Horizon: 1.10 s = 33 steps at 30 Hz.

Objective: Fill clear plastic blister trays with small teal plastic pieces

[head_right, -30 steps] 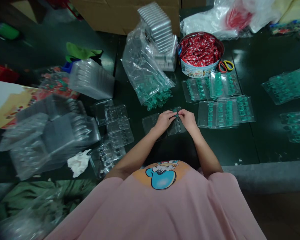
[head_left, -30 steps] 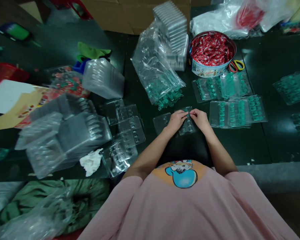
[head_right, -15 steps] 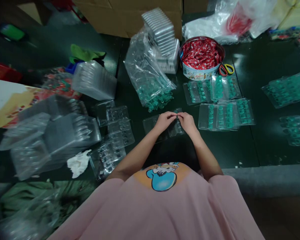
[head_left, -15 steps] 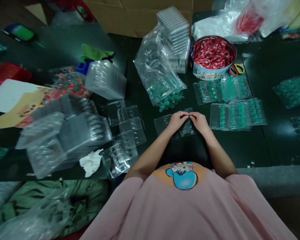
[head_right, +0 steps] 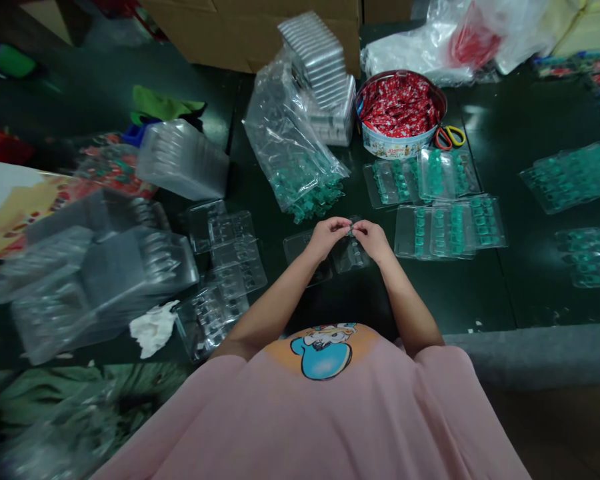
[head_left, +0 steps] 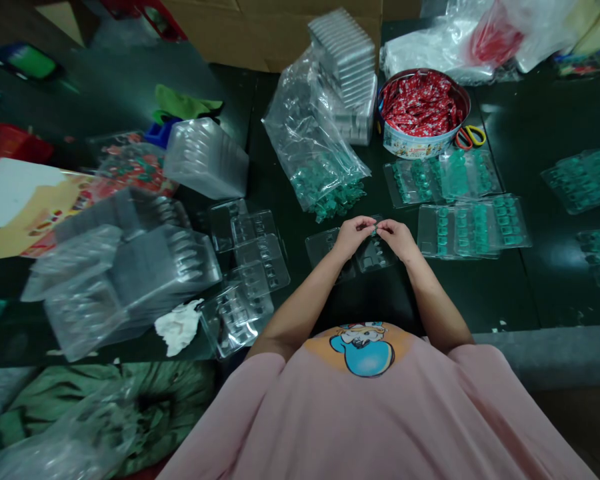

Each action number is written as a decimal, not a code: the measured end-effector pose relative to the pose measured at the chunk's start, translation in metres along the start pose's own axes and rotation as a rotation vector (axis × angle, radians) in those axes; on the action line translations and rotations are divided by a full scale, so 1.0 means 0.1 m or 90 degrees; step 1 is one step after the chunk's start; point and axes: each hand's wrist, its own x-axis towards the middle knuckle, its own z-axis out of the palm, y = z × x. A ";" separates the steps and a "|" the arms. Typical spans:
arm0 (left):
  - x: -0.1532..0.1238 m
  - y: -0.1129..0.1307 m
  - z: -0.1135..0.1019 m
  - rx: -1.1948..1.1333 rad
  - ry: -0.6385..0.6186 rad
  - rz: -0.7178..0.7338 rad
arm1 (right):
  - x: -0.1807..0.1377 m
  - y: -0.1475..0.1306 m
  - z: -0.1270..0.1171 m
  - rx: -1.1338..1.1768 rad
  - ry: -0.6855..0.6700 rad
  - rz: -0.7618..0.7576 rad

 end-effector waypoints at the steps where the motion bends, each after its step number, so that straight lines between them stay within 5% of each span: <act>1: 0.00 0.01 0.00 0.004 -0.003 -0.003 | 0.00 0.00 0.00 0.013 0.002 0.000; 7: 0.03 0.10 -0.05 -0.071 -0.048 -0.042 | 0.02 0.01 0.02 0.101 -0.005 -0.031; 12: 0.06 0.06 -0.01 -0.094 -0.011 -0.052 | 0.05 0.02 0.03 0.084 0.002 -0.035; 23: 0.00 -0.02 0.15 0.352 0.105 0.068 | 0.01 -0.10 0.09 -0.297 0.066 0.011; 33: -0.07 -0.15 0.10 0.448 0.009 0.163 | -0.01 -0.07 0.13 -0.368 0.072 -0.012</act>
